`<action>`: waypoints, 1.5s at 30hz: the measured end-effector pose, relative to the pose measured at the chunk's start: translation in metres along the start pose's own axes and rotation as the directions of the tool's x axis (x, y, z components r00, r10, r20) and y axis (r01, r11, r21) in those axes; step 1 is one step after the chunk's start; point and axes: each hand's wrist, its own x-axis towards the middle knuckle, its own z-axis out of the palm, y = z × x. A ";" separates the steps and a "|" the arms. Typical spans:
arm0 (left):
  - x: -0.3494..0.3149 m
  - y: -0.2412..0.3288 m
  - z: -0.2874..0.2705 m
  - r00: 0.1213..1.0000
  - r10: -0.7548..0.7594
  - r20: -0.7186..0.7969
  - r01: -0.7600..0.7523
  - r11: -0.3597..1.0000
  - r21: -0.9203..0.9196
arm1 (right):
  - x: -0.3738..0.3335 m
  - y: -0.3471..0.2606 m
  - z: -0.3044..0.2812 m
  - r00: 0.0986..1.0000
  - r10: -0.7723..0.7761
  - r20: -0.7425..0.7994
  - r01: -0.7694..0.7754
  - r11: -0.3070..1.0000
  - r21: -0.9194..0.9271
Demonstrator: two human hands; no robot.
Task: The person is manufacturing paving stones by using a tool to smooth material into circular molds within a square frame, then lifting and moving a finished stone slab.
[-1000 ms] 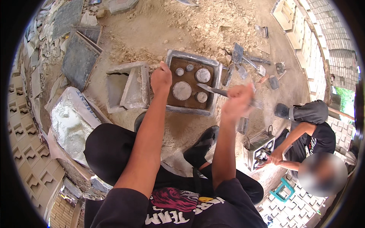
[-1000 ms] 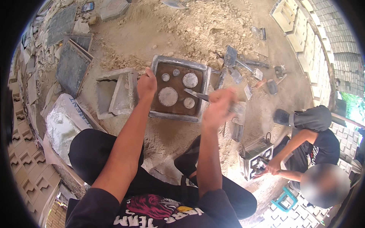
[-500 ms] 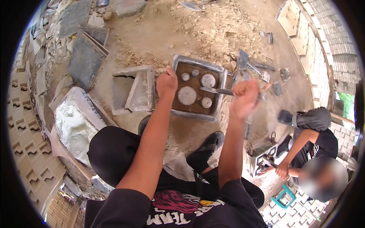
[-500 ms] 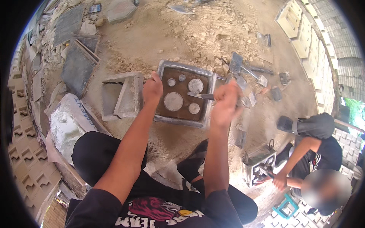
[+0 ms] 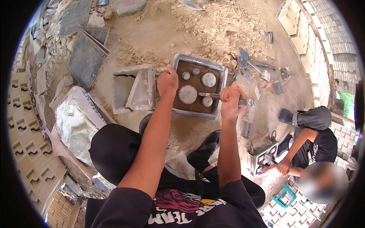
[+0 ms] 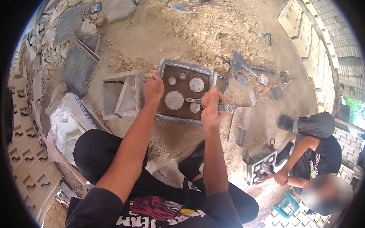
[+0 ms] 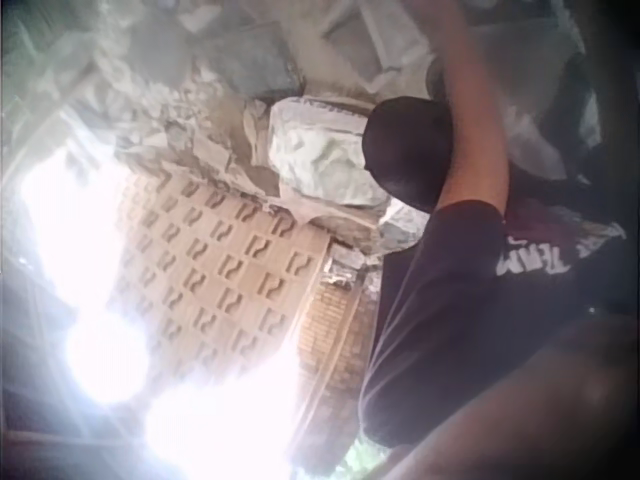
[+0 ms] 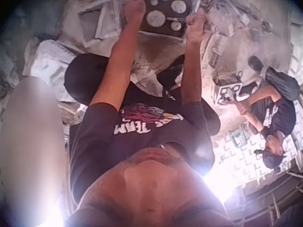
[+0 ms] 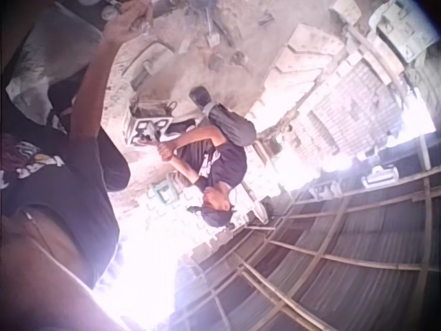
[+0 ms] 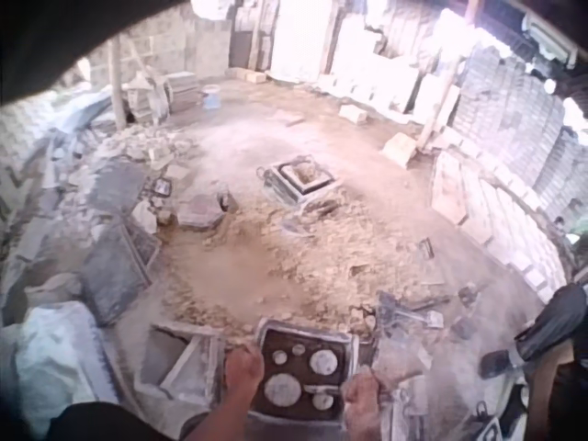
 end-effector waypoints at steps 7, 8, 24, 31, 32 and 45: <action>-0.003 -0.002 0.000 0.999 0.049 -0.007 -0.049 0.999 -0.004 | -0.001 -0.013 -0.015 0.991 -0.078 -0.107 0.088 0.992 0.089; -0.005 0.000 0.000 0.999 0.037 0.002 -0.037 0.999 -0.006 | 0.000 -0.006 -0.015 0.988 -0.097 -0.120 0.104 0.993 0.057; 0.002 -0.005 0.003 0.999 0.043 -0.007 -0.043 0.999 0.015 | 0.003 -0.021 -0.010 0.986 -0.113 -0.123 0.132 0.977 0.165; 0.001 -0.004 0.002 0.999 0.036 -0.013 -0.036 0.999 0.013 | 0.005 -0.001 -0.009 0.992 -0.013 -0.123 0.018 0.999 0.038; -0.001 -0.003 0.000 0.999 0.036 -0.007 -0.036 0.999 0.007 | 0.007 -0.011 -0.010 0.992 -0.029 -0.119 0.039 0.996 0.076; 0.000 -0.006 0.000 0.999 0.041 0.017 -0.041 0.999 0.020 | 0.008 -0.013 -0.007 0.990 -0.058 -0.126 0.064 0.997 0.046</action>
